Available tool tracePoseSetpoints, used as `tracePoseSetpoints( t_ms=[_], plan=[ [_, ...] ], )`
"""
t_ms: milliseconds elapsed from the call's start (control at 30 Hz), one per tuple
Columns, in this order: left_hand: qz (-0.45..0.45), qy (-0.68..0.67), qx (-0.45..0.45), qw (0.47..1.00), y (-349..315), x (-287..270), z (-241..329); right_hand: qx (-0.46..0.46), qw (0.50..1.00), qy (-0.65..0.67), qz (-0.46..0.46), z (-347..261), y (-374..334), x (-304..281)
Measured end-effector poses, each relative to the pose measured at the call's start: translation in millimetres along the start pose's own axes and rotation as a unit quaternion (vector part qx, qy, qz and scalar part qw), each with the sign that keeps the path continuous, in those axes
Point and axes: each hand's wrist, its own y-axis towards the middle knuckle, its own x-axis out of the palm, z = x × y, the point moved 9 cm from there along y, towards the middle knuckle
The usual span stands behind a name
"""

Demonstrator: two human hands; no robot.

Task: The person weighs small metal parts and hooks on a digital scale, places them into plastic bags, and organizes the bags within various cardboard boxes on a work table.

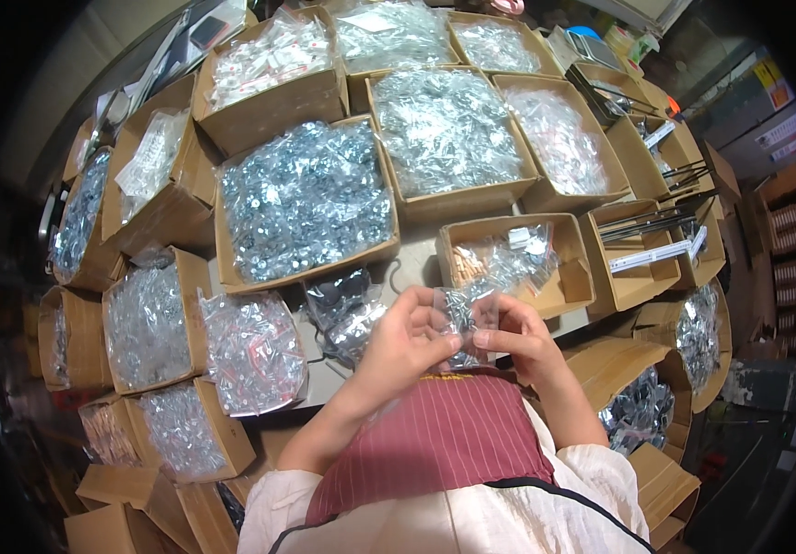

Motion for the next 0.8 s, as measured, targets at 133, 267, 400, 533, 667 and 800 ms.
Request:
tracePoseSetpoints(
  t_ms=[133,267,400,533,667,800],
  plan=[
    [-0.021,0.042,-0.009,0.999,-1.0,5.4,-1.6,-0.006,1.0,-0.007,0.009,3.5,0.0,-7.0],
    [-0.028,0.052,-0.002,0.998,-0.9,7.5,-1.6,-0.008,1.0,-0.007,0.005,3.7,-0.6,-9.3],
    [-0.026,0.034,-0.009,0.999,-1.7,8.9,-2.1,0.004,1.0,-0.001,-0.007,0.0,-3.3,-6.0],
    [-0.022,0.029,-0.003,0.999,-2.6,8.3,-0.6,-0.002,1.0,0.009,-0.007,-4.1,-3.7,-5.9],
    [-0.021,0.022,-0.01,0.999,-3.6,9.2,0.5,-0.004,0.999,-0.002,-0.049,-3.6,-4.7,-9.3],
    [-0.025,0.017,-0.014,0.999,-2.7,8.5,-0.2,-0.014,0.999,-0.017,-0.03,-4.5,-3.5,-12.7]
  ],
)
